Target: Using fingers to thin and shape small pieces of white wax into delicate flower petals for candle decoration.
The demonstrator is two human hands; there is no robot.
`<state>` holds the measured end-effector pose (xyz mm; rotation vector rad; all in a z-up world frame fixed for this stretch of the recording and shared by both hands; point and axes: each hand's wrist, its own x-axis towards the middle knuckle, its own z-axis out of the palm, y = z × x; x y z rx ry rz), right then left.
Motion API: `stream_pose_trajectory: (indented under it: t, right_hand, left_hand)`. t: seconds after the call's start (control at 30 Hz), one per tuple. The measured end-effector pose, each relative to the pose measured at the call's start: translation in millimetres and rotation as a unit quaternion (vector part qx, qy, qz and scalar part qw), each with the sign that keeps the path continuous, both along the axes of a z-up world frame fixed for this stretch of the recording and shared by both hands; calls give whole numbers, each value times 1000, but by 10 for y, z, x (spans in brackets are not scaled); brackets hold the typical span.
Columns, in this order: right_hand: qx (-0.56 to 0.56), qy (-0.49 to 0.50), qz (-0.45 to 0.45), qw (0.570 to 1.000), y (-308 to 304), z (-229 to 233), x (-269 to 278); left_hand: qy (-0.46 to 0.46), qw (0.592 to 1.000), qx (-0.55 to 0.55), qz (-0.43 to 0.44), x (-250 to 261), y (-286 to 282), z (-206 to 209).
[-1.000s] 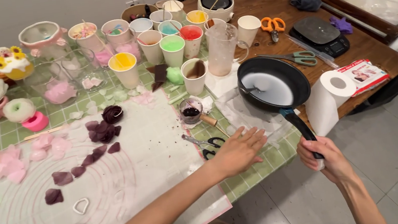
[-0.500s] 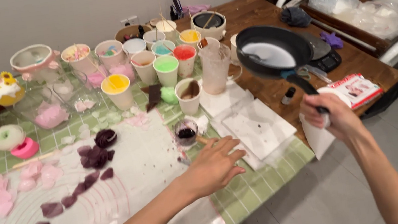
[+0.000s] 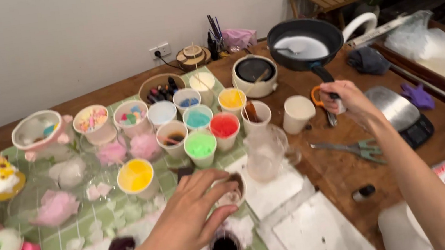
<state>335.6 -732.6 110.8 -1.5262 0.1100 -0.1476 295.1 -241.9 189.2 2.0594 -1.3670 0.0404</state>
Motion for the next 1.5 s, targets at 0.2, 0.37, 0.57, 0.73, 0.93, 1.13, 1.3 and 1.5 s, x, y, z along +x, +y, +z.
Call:
stream_pose_trajectory:
  t: [0.2,0.37,0.57,0.73,0.93,1.13,1.3,1.5]
  right_hand:
    - [-27,70,61,995,-481,-133,771]
    - [-2,105,117,988,-825,-507,1164]
    - [45,138,193,970,-1034,-728,1310]
    - [47,145,249,957,-1242,-811,1244]
    - [-51,191,245,949,-1410,-757,1318]
    - [-188,233,56,953,-1480,-1418,1736]
    - [-588,23,-17,809,-909,-1300,2072]
    - [-642,150,34,751,-695,-1271,2287]
  left_hand:
    - [15,999,5,52,610,-441,366]
    - [23,996,-6,84,964,-721,648]
    - [22,997,-2,76,1210,-1139,762]
    - [16,999,-6,42,1356,-1433,807]
    - [34,997,35,54,1442,-1592,943]
    - [53,994,48,84,1521,-1552,980]
    - [52,994,41,90,1562,-1549,797]
    - [80,989,34,118,1587,-1390,808]
